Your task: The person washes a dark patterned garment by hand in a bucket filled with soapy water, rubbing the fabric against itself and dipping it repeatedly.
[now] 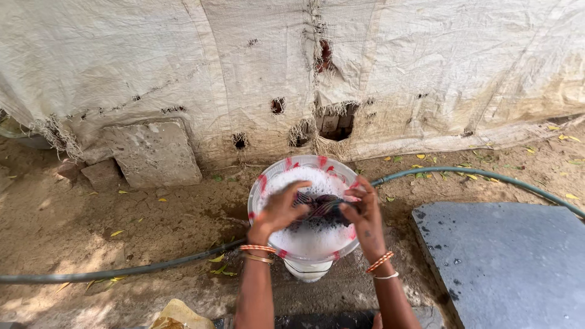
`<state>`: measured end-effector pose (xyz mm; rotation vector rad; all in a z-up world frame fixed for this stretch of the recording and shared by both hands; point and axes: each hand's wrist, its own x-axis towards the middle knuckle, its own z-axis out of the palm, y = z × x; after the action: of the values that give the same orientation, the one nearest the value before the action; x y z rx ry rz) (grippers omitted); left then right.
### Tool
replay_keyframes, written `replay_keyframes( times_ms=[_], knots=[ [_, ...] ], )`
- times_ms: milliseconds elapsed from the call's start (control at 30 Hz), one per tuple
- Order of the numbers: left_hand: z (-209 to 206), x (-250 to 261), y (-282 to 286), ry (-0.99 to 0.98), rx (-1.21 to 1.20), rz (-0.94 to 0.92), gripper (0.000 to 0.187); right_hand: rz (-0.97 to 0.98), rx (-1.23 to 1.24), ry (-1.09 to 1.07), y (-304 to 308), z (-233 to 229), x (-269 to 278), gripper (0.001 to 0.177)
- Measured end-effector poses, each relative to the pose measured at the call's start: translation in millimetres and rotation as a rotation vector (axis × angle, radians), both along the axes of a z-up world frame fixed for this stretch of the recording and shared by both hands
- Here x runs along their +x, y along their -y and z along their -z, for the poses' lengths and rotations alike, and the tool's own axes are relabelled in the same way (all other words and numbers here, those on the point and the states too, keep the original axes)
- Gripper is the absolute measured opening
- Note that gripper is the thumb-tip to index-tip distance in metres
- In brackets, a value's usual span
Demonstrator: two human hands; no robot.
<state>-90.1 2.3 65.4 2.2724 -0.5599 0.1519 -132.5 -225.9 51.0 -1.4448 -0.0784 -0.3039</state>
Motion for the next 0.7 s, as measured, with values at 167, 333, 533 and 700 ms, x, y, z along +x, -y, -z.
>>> replay_keyframes(
  times_ms=[167,333,533,700],
  knots=[
    [-14,-28,55,-0.053,-0.029,0.147,0.074,-0.12,-0.008,0.104,-15,-13,-22,0.071],
    [-27,-34,58,-0.062,-0.068,-0.011,0.041,-0.074,-0.095,0.11,-3,-17,-21,0.063],
    [-31,-37,59,-0.07,-0.241,0.008,0.034,-0.088,0.032,0.11,-3,-21,-21,0.043],
    [-25,-35,48,-0.221,-0.461,0.004,0.032,-0.069,-0.06,0.109,3,-10,-14,0.039]
  ],
)
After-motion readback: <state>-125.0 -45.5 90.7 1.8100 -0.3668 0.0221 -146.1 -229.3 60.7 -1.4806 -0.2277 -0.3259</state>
